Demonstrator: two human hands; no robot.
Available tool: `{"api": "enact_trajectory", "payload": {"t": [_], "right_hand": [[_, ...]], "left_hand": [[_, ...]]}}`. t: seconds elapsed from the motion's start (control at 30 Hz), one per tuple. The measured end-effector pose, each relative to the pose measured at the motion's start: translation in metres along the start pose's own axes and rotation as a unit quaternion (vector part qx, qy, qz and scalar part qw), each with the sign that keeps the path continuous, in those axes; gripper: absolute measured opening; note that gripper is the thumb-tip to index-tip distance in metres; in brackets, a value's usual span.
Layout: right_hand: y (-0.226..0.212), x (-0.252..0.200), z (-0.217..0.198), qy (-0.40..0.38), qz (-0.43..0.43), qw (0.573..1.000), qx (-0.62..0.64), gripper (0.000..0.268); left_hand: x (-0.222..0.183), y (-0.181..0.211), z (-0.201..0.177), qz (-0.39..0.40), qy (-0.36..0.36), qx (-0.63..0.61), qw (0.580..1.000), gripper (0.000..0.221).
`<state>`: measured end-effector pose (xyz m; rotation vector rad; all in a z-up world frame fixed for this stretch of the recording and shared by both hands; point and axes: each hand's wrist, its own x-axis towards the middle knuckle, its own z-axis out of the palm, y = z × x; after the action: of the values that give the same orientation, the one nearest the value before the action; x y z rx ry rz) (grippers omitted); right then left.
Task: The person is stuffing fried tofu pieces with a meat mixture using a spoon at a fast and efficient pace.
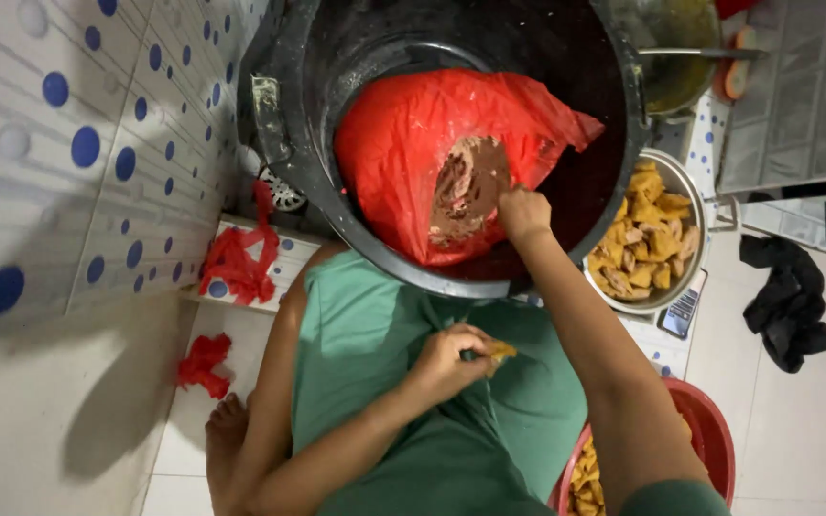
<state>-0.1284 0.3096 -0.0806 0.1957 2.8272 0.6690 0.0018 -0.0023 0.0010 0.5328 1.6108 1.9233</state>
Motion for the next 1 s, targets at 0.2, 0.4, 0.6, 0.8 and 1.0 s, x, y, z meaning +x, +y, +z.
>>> {"api": "enact_trajectory", "payload": {"t": [0.2, 0.4, 0.6, 0.8, 1.0], "right_hand": [[-0.017, 0.054, 0.001, -0.061, -0.049, 0.997, -0.007, 0.037], [-0.008, 0.059, 0.047, 0.151, -0.065, 0.984, -0.066, 0.046], [-0.022, 0.052, -0.040, -0.201, 0.029, 0.978, 0.052, 0.070], [-0.031, 0.046, -0.090, -0.256, 0.053, 0.963, 0.065, 0.086], [-0.036, 0.039, -0.104, -0.272, 0.054, 0.961, 0.021, 0.049]], "left_hand": [[0.003, 0.029, -0.010, -0.073, -0.028, -0.037, 0.996, 0.010], [0.003, 0.035, -0.015, -0.133, -0.078, -0.044, 0.987, 0.010], [0.005, 0.040, -0.018, -0.167, -0.090, -0.040, 0.981, 0.009], [0.005, 0.034, -0.015, -0.150, -0.082, -0.042, 0.984, 0.010], [0.004, 0.035, -0.016, -0.138, -0.056, -0.072, 0.986, 0.013]]}}
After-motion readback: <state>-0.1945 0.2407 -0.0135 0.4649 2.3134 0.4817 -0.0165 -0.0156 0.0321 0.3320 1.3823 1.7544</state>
